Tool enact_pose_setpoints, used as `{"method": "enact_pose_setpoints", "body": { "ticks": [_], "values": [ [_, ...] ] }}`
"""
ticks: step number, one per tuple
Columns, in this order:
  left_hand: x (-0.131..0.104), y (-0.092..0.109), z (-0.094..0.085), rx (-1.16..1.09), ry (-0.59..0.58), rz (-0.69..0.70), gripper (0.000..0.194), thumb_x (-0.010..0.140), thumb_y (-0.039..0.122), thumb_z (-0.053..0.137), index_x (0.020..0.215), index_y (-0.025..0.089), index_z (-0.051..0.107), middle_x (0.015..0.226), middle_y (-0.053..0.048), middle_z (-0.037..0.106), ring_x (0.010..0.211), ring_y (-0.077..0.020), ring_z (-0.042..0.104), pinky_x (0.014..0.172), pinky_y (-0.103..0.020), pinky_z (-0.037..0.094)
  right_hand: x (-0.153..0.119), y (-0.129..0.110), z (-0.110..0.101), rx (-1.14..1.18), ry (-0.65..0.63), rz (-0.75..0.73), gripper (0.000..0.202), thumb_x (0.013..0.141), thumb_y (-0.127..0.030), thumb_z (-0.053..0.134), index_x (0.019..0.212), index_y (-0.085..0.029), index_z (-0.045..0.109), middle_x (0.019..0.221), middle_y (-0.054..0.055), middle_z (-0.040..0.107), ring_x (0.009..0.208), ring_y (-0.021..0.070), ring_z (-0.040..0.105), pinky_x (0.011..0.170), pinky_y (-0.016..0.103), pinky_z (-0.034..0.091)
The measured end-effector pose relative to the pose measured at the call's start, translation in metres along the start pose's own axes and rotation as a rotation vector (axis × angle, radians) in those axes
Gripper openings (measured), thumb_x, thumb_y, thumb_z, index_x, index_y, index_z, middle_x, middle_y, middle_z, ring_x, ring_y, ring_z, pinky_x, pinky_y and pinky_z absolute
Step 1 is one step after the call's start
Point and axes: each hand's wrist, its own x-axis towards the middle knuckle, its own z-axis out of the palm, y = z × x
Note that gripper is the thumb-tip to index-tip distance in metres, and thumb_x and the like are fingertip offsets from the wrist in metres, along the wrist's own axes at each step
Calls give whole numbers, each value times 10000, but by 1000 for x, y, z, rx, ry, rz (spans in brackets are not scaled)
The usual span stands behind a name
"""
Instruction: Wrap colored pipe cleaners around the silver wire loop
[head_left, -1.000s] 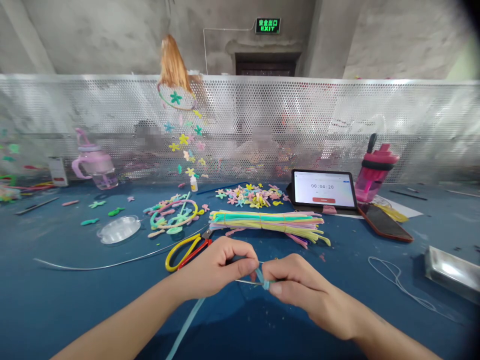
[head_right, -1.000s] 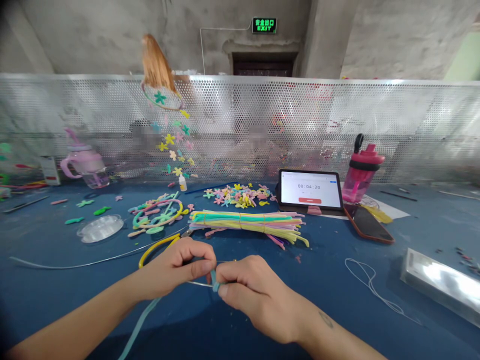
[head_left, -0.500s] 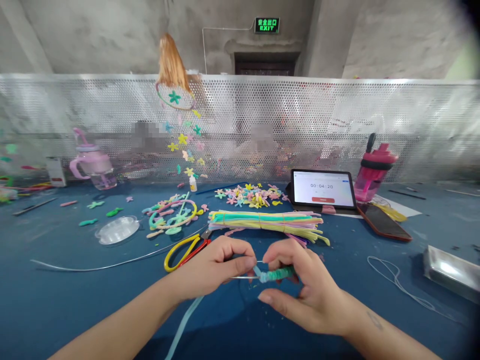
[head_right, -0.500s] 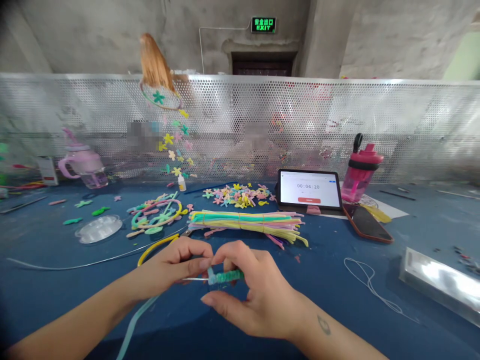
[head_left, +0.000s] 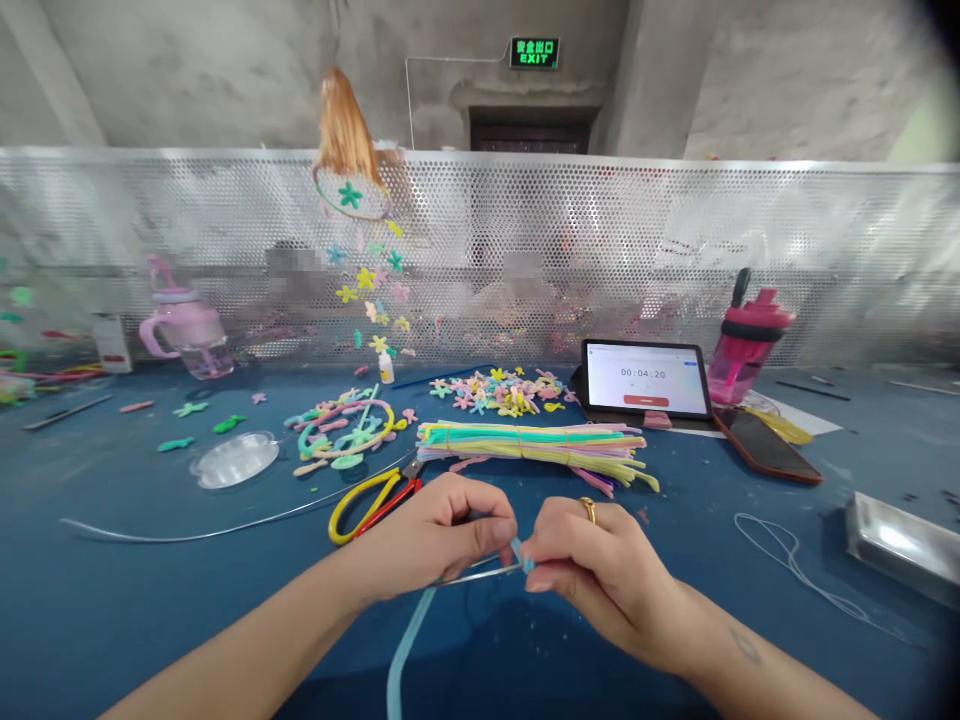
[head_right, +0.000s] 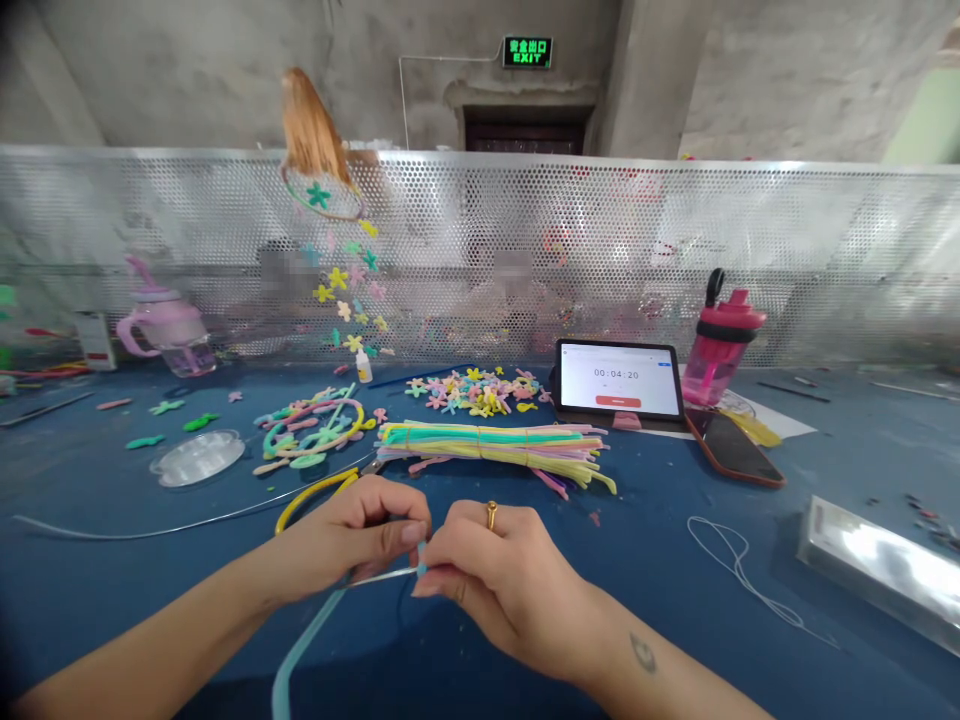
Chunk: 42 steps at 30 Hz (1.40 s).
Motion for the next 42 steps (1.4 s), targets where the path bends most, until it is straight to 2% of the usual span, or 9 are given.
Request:
{"method": "enact_pose_setpoints", "body": {
  "ticks": [7, 14, 17, 21, 24, 26, 32, 38, 42],
  "values": [
    [1, 1, -6, 135, 108, 49, 346, 819, 477, 553, 749, 141, 597, 494, 73, 326, 429, -50, 265, 403, -186, 190, 0, -6, -5, -51, -61, 140, 60, 919, -205, 422, 873, -203, 460, 737, -17, 522, 596, 94, 426, 566, 202, 349],
    [-8, 26, -3, 521, 287, 229, 285, 869, 385, 506, 767, 146, 624, 629, 18, 512, 552, -76, 398, 481, -198, 285, 1, -8, -3, -40, -60, 186, 72, 907, -188, 439, 837, -205, 435, 705, -32, 490, 580, 80, 397, 552, 191, 332],
    [-20, 37, 4, 751, 380, 372, 220, 877, 303, 509, 753, 170, 631, 598, 26, 533, 528, -73, 426, 492, -200, 312, 0, -6, -1, -55, -25, 212, 56, 899, -194, 451, 844, -203, 451, 674, -36, 483, 560, 79, 393, 532, 192, 326],
    [-32, 37, 18, 1085, 512, 659, 103, 857, 194, 523, 835, 179, 623, 597, 26, 545, 546, -91, 480, 529, -222, 361, -1, -5, 1, -91, 62, 200, 41, 885, -186, 468, 847, -201, 473, 608, -51, 444, 514, 77, 372, 495, 198, 301],
    [-35, 32, 27, 1328, 605, 812, 129, 857, 171, 499, 914, 144, 612, 630, 1, 579, 575, -124, 533, 538, -256, 410, 0, -3, 0, -97, 119, 212, 55, 879, -186, 472, 825, -193, 471, 627, -40, 457, 524, 82, 380, 499, 204, 308],
    [-36, 31, 31, 1512, 617, 868, 156, 851, 160, 497, 941, 120, 618, 605, 0, 582, 549, -133, 549, 514, -268, 432, 1, -2, 0, -80, 139, 239, 65, 884, -193, 466, 819, -191, 468, 638, -35, 457, 527, 84, 375, 496, 206, 309],
    [-34, 27, 49, 1963, 473, 838, 230, 823, 74, 461, 954, 93, 649, 570, -8, 589, 479, -121, 544, 414, -234, 434, 2, -1, -3, -29, 180, 325, 99, 895, -225, 454, 805, -189, 470, 648, -29, 445, 553, 94, 366, 512, 217, 320],
    [-17, -3, 69, 2127, 570, 776, 304, 789, 85, 471, 1030, 16, 644, 561, -55, 593, 434, -136, 521, 371, -237, 407, 3, 0, -6, 23, 226, 371, 111, 900, -230, 451, 802, -184, 476, 634, -39, 423, 566, 95, 357, 528, 222, 317],
    [-16, -13, 78, 2149, 599, 633, 352, 762, 49, 466, 1067, 33, 642, 586, -67, 607, 440, -134, 529, 373, -224, 395, 3, 3, -8, 37, 243, 370, 107, 900, -232, 454, 809, -180, 476, 629, -42, 411, 552, 91, 346, 501, 215, 297]
  ]
}}
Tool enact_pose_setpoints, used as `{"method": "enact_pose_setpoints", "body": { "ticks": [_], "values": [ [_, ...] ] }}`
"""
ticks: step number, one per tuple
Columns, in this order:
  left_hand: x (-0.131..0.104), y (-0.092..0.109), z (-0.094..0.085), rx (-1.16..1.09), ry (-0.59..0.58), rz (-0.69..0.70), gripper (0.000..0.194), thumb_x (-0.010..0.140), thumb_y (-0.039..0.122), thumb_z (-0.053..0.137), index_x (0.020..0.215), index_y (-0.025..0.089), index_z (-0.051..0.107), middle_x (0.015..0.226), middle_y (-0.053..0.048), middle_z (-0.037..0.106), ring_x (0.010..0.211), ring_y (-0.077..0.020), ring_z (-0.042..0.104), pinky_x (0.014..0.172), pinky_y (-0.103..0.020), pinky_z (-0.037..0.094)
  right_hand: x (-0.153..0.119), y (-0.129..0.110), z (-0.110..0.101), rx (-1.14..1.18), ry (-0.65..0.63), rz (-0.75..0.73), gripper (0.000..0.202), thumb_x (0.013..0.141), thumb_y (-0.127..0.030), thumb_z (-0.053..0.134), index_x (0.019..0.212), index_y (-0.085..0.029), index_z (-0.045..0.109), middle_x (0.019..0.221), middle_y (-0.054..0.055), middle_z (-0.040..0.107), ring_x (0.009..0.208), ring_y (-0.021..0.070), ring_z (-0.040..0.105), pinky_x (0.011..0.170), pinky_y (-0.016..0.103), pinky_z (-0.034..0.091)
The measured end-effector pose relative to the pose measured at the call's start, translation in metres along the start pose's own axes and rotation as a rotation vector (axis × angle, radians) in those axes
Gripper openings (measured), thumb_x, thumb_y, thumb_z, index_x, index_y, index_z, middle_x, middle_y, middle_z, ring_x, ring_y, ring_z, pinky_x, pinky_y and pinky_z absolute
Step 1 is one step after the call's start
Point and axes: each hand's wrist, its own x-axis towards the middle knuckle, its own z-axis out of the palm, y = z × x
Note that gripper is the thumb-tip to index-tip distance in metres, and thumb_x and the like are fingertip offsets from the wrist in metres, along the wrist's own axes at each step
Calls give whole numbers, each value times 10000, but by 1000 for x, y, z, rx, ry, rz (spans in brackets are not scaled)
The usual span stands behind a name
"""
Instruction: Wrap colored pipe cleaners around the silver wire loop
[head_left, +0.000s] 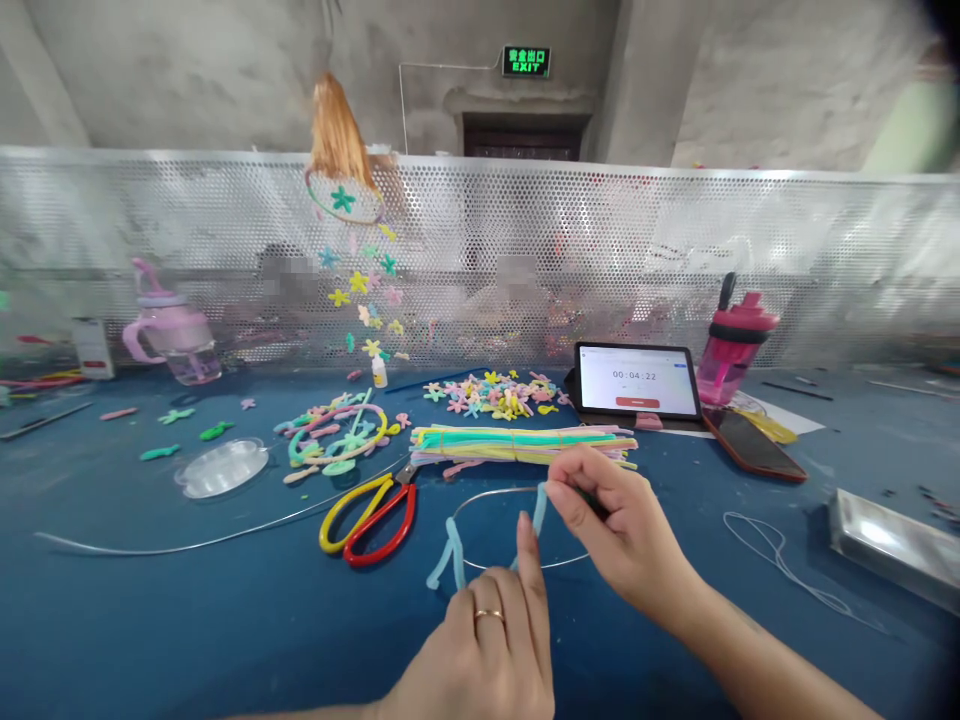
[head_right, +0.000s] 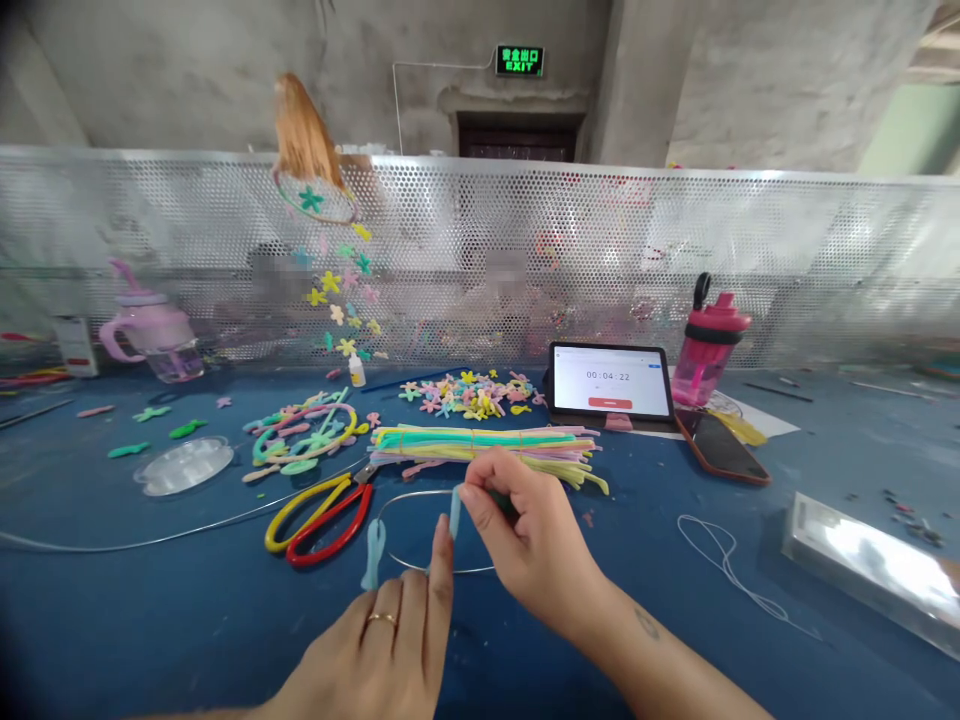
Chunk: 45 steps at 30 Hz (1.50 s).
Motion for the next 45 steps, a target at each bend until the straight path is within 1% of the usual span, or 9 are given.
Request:
{"method": "enact_pose_setpoints", "body": {
  "ticks": [12, 18, 22, 30, 33, 36, 40, 43, 45],
  "values": [
    [9, -15, -9, -516, 117, -86, 338, 835, 53, 356, 1113, 16, 543, 638, -49, 614, 553, -153, 572, 667, -342, 514, 2, 4, -8, 23, 9, 29, 140, 919, -269, 425, 817, -181, 463, 621, -47, 378, 548, 95, 332, 502, 225, 287],
    [-1, -27, -11, -777, -283, -104, 661, 827, 173, 444, 1417, 96, 159, 771, -37, 651, 497, -130, 566, 452, -221, 431, 2, -2, -22, 41, 62, 33, 112, 906, -242, 457, 811, -184, 467, 616, -54, 373, 547, 85, 341, 500, 223, 284],
    [0, -21, -16, -660, -442, 22, 742, 753, 153, 509, 1410, 49, 180, 675, -15, 628, 370, -113, 502, 348, -226, 330, 3, -3, -28, 71, 190, 21, 90, 896, -244, 477, 826, -187, 474, 643, -41, 424, 548, 81, 371, 481, 216, 293],
    [-7, 30, 14, -223, -295, 104, 569, 760, 127, 483, 1304, -18, 396, 592, -45, 569, 426, -163, 533, 353, -256, 372, 3, 2, -30, 220, 208, 39, 123, 898, -277, 473, 811, -191, 470, 635, -45, 381, 535, 82, 345, 471, 216, 298],
    [-9, 22, 7, -239, -221, 79, 437, 855, 281, 462, 1242, 80, 495, 665, -69, 618, 528, -183, 580, 432, -280, 426, 1, 2, -32, 236, 155, 33, 131, 909, -289, 468, 818, -195, 471, 621, -53, 364, 527, 79, 330, 465, 217, 270],
    [-4, -9, -14, -347, 126, 114, 315, 905, 329, 409, 909, 115, 640, 674, -48, 630, 582, -148, 577, 519, -273, 445, -2, 0, -34, 233, 117, -7, 134, 914, -281, 466, 810, -197, 469, 609, -59, 351, 523, 77, 311, 462, 219, 251],
    [18, -63, -23, -794, 462, -250, 318, 896, 214, 357, 648, 166, 551, 520, -2, 524, 501, -126, 483, 509, -269, 404, -6, -4, -35, 210, 66, -53, 121, 915, -257, 464, 808, -200, 465, 609, -60, 338, 534, 81, 301, 479, 223, 255],
    [39, -84, -2, -1516, 119, -692, 333, 924, 209, 299, 680, 162, 521, 570, 3, 528, 520, -100, 501, 502, -220, 420, -8, -8, -35, 163, 59, -97, 119, 907, -245, 474, 797, -199, 471, 633, -51, 367, 558, 84, 323, 508, 226, 277],
    [50, -86, 16, -1966, -168, -718, 140, 876, 231, 446, 872, 158, 566, 792, -33, 622, 745, -126, 606, 651, -235, 484, -9, -9, -34, 147, 50, -115, 118, 905, -240, 473, 795, -197, 476, 650, -46, 394, 567, 83, 343, 519, 223, 293]
  ]
}}
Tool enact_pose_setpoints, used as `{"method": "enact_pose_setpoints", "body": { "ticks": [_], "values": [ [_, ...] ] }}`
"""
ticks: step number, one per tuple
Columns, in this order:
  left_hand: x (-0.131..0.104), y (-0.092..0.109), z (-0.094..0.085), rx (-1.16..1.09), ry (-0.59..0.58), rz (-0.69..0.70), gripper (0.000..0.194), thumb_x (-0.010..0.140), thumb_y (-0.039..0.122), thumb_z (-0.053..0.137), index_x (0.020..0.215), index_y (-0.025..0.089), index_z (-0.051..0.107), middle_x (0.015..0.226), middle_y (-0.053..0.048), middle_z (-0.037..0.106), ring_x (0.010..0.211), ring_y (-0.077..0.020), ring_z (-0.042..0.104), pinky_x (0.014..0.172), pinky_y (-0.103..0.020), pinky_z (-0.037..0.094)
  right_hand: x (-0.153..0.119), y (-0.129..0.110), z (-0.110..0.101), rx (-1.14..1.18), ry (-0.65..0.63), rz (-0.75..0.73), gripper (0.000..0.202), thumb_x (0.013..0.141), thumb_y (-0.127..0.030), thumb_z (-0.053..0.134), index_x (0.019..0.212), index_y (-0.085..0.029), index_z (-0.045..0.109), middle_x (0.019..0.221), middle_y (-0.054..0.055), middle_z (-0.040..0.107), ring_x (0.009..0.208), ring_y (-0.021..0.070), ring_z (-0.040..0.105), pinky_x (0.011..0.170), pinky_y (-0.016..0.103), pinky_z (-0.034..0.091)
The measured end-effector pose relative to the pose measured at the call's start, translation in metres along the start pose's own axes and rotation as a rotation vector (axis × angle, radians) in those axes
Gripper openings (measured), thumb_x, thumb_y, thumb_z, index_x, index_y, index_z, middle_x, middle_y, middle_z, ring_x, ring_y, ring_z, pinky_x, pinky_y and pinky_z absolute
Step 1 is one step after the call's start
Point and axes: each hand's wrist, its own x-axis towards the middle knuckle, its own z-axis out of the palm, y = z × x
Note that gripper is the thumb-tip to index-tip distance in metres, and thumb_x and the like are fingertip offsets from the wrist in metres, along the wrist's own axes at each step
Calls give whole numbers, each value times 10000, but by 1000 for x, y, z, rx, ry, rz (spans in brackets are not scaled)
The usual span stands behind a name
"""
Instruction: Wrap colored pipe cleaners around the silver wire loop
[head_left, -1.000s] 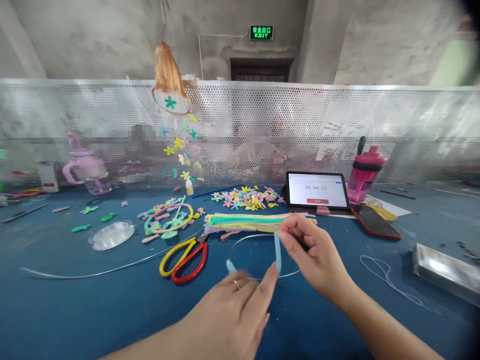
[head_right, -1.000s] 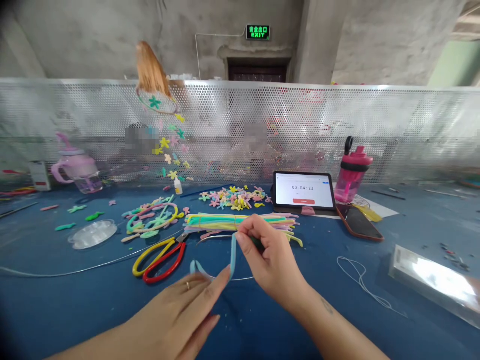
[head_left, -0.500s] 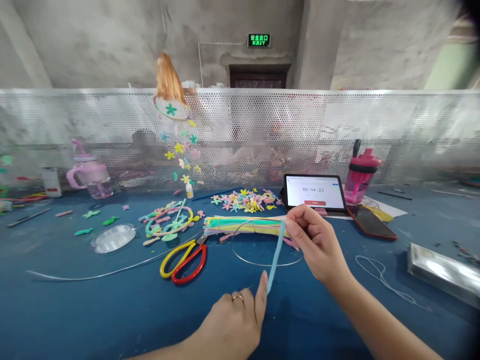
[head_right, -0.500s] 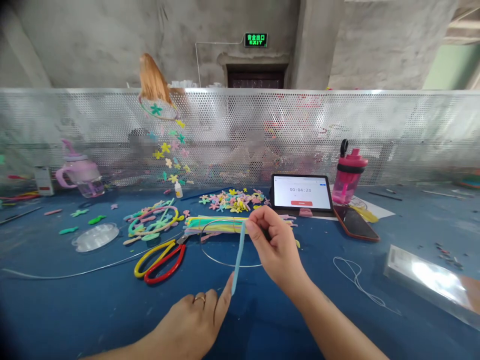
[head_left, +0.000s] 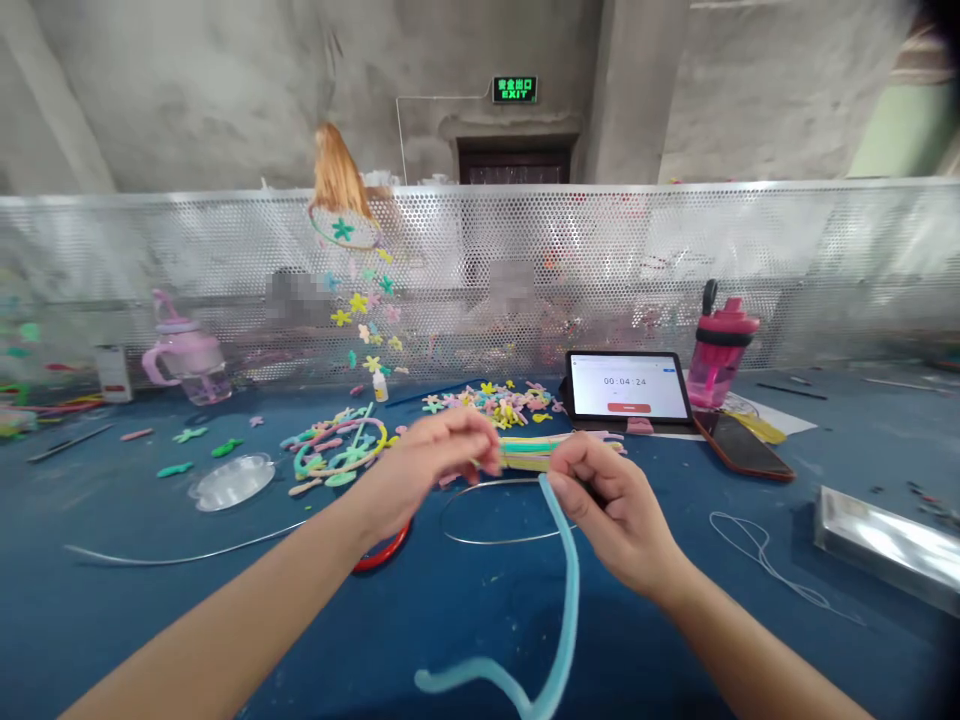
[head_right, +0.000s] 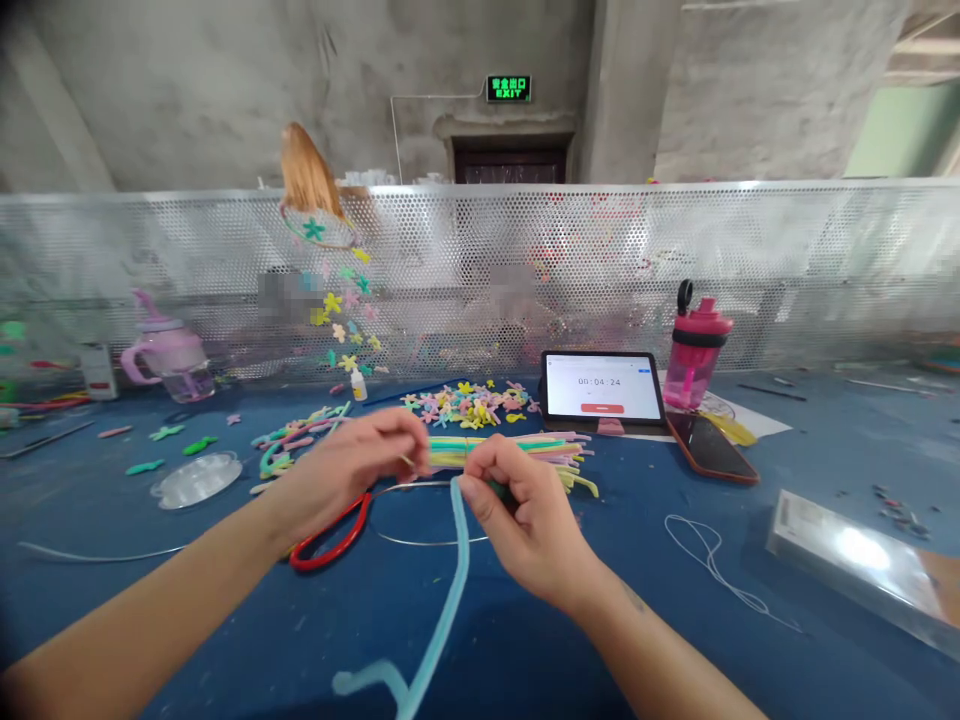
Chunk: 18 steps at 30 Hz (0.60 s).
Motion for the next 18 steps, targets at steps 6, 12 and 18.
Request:
{"method": "enact_pose_setpoints", "body": {
  "ticks": [6, 12, 18],
  "values": [
    [31, -24, 16, -303, -1197, -220, 468, 709, 295, 677, 1132, 128, 563, 1112, -116, 610, 1075, -271, 573, 911, -382, 446, -3, -2, 4, -53, -106, -76, 90, 887, -209, 483, 798, -194, 477, 636, -49, 455, 549, 71, 379, 508, 200, 311],
    [48, -70, 52, -199, -1273, -49, 566, 467, 373, 800, 959, 130, 662, 1085, -89, 618, 1034, -318, 586, 687, -316, 536, -3, -2, 7, -96, -190, -127, 77, 861, -184, 491, 786, -187, 477, 640, -43, 477, 552, 69, 396, 504, 188, 322],
    [23, -77, 64, -449, -1251, -107, 405, 547, 415, 756, 810, 115, 687, 1037, -120, 633, 887, -283, 638, 645, -296, 532, -2, -2, 7, -40, -212, -122, 70, 863, -182, 490, 795, -187, 475, 652, -44, 469, 556, 66, 388, 507, 183, 325]
  ]
}}
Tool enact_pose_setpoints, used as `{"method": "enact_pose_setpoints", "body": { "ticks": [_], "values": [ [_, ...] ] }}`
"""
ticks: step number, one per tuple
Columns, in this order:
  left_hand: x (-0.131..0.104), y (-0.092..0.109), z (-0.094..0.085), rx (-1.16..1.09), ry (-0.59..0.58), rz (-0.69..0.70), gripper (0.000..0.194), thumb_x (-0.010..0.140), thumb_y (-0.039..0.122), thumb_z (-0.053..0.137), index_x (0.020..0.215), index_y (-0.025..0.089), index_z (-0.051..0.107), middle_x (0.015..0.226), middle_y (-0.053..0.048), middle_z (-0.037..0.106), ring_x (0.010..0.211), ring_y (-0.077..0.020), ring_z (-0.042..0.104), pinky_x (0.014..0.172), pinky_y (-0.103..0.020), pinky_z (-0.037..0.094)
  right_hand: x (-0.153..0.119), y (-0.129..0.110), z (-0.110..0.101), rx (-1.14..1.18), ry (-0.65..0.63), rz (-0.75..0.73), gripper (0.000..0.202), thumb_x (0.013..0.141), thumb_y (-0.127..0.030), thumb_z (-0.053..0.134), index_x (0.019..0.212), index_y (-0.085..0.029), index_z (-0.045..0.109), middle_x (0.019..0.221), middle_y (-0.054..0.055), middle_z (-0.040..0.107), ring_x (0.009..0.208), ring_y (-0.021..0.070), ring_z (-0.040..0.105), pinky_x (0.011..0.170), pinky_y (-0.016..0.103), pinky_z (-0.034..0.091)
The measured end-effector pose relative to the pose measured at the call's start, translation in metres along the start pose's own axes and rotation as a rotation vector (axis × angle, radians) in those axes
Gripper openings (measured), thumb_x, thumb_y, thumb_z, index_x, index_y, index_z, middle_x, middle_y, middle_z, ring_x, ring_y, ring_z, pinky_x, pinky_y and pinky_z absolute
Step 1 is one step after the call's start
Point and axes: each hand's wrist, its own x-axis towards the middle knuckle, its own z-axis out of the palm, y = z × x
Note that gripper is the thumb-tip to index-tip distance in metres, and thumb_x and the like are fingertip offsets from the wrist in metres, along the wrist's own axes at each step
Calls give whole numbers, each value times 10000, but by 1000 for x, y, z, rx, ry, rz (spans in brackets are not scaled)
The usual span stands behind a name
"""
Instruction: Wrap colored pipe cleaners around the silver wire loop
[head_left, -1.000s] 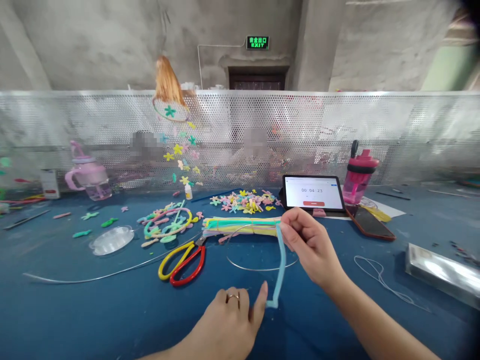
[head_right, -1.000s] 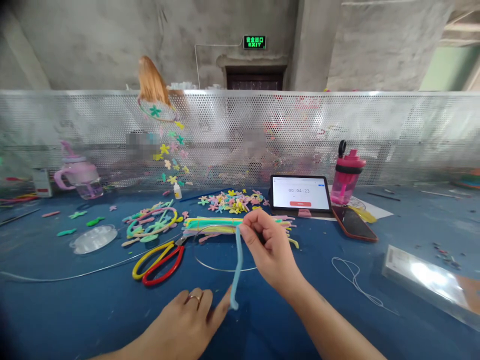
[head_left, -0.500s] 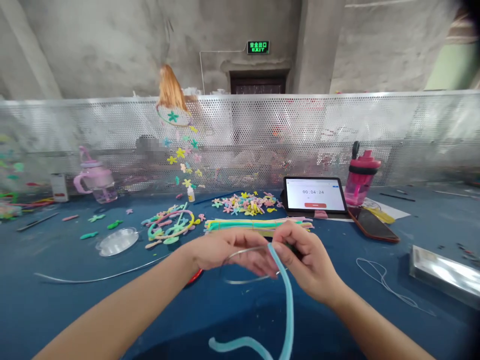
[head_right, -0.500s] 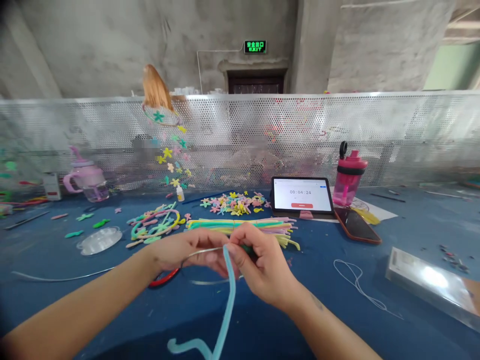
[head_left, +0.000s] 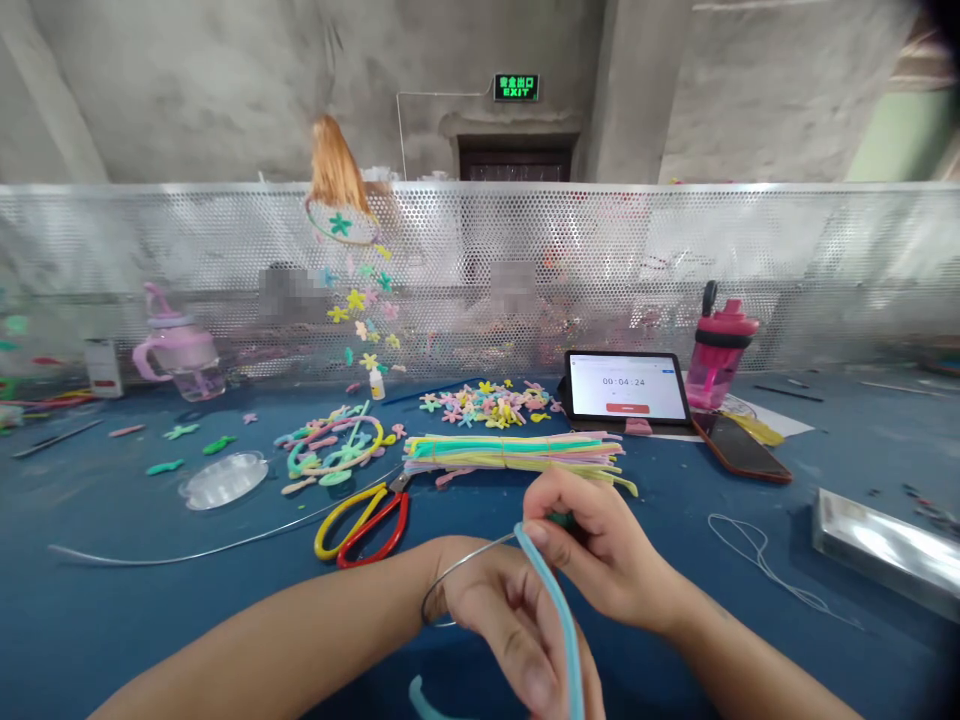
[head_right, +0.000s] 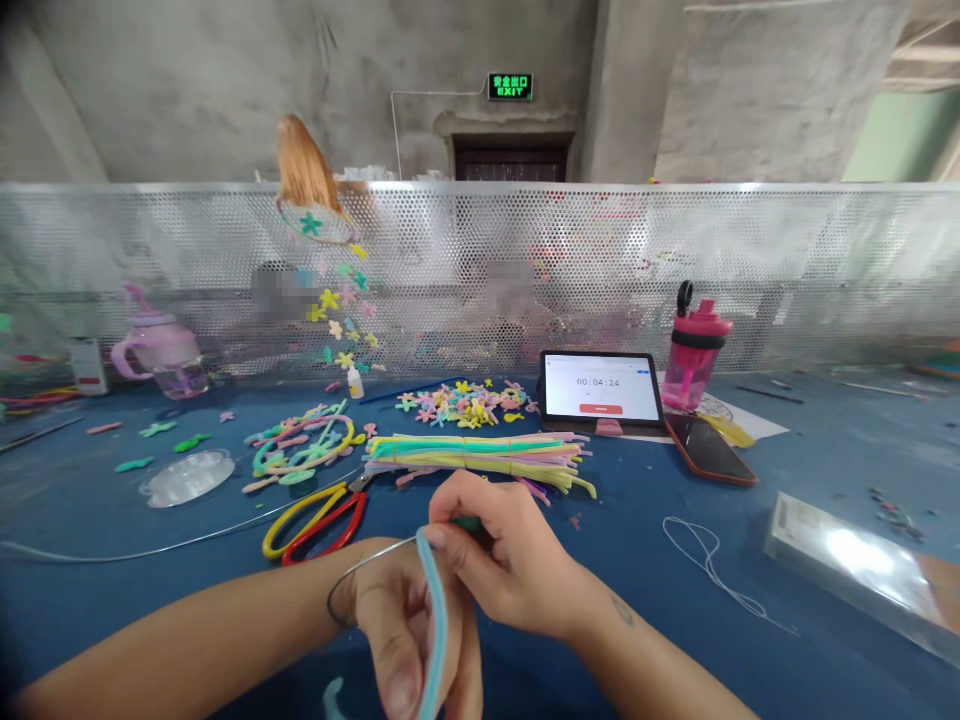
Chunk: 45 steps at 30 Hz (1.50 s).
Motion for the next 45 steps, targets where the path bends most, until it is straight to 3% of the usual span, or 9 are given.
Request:
{"method": "enact_pose_setpoints", "body": {
  "ticks": [4, 10, 18, 24, 30, 34, 37, 40, 45],
  "values": [
    [-5, 9, 15, -241, -16, 40, 544, 530, 424, 772, 939, 90, 641, 929, -115, 642, 742, -252, 648, 595, -324, 520, 0, 0, 0, -17, 13, -7, 75, 860, -188, 502, 788, -188, 483, 665, -39, 479, 579, 73, 397, 525, 189, 330],
    [2, 21, 22, -55, -111, -223, 476, 574, 429, 774, 887, 98, 632, 715, -46, 598, 623, -172, 574, 473, -236, 437, -1, -2, 2, 9, -23, 22, 83, 872, -208, 499, 794, -188, 481, 677, -30, 469, 593, 84, 392, 524, 205, 323],
    [-49, 6, 2, 14, 804, -1, 387, 775, 483, 608, 663, 126, 510, 484, 72, 334, 409, -38, 243, 399, -171, 206, -3, -4, -7, 115, 43, 41, 88, 895, -208, 475, 807, -196, 474, 666, -35, 440, 569, 84, 365, 518, 213, 313],
    [-88, 34, -17, 97, 1086, 143, 304, 860, 373, 539, 677, 164, 414, 453, 98, 272, 400, -44, 199, 407, -173, 185, -1, -2, -7, -55, -50, 92, 122, 876, -235, 486, 764, -195, 457, 634, -31, 416, 556, 94, 336, 492, 230, 286],
    [-104, 94, 33, 595, 1302, 29, 300, 911, 341, 439, 668, 164, 454, 516, 60, 354, 408, -45, 241, 388, -178, 181, 4, 2, -1, -176, -48, 172, 127, 876, -229, 466, 755, -193, 456, 666, -22, 457, 560, 92, 356, 490, 229, 286],
    [-80, 100, 88, 1422, 1190, -144, 227, 901, 196, 410, 711, 187, 534, 552, 34, 503, 457, -77, 427, 429, -195, 316, 7, 8, 0, -165, 37, 209, 134, 891, -231, 445, 762, -196, 438, 613, -46, 392, 532, 89, 317, 483, 230, 263],
    [-52, 70, 113, 2039, 1028, 69, 286, 888, 145, 355, 674, 191, 539, 484, 27, 509, 418, -106, 455, 418, -228, 352, 6, 9, 1, -126, 107, 219, 135, 904, -248, 434, 781, -194, 439, 617, -49, 359, 548, 94, 315, 508, 234, 273],
    [-33, 30, 115, 2304, 789, -187, 180, 747, 29, 472, 719, 171, 579, 511, 27, 547, 405, -110, 471, 366, -234, 324, 4, 8, 3, -94, 113, 233, 138, 910, -271, 436, 799, -192, 455, 620, -48, 352, 551, 96, 312, 506, 237, 264],
    [-30, -4, 90, 2458, 666, -404, 220, 751, 77, 463, 910, 49, 613, 694, -96, 642, 518, -166, 575, 418, -255, 419, 3, 7, 9, -19, 79, 271, 148, 908, -292, 443, 798, -194, 451, 610, -55, 340, 539, 94, 295, 483, 231, 245]
  ]
}}
